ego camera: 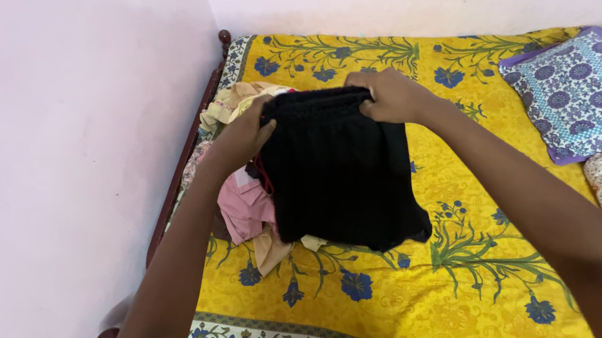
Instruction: The person folds a pile of assorted clothes on a bed. They pick up each item one by one, unfold it, fold it neatly, and place it on the bed. The items include shorts, shirts, and pants in various colors.
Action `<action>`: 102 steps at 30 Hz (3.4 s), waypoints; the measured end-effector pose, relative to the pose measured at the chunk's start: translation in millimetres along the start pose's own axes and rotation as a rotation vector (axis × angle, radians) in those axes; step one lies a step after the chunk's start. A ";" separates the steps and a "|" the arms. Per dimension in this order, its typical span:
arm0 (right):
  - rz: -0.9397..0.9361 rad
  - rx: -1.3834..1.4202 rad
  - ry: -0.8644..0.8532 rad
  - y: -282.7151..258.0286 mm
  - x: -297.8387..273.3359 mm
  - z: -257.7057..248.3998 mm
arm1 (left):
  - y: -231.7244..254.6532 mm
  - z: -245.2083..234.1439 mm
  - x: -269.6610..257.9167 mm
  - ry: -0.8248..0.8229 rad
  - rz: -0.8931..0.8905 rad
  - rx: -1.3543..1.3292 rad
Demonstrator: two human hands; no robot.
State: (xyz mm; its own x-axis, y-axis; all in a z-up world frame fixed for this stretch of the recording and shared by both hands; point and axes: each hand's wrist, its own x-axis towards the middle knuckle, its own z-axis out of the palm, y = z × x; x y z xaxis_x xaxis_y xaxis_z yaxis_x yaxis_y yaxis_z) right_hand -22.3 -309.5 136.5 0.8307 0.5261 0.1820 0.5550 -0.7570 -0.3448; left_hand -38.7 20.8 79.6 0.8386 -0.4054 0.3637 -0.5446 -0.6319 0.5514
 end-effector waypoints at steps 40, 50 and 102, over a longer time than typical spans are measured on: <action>0.264 0.940 -0.288 75.3 -216.5 -57.7 | 89.8 13.0 -1.1 -0.501 -0.039 -0.678; 0.512 0.586 -0.130 114.8 -276.8 -63.0 | 146.1 138.0 44.0 -0.343 -0.101 -0.456; 1.094 0.447 0.304 649.4 -409.8 374.9 | -96.2 787.0 91.1 -0.367 -0.688 -0.105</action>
State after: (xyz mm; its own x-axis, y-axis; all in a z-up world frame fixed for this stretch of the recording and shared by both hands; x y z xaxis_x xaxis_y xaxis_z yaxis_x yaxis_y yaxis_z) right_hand -18.6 -871.4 -507.2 0.8600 -0.4626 -0.2153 -0.4576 -0.5127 -0.7264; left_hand 95.0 -475.2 -531.3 0.9260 -0.1499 -0.3464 0.1152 -0.7618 0.6375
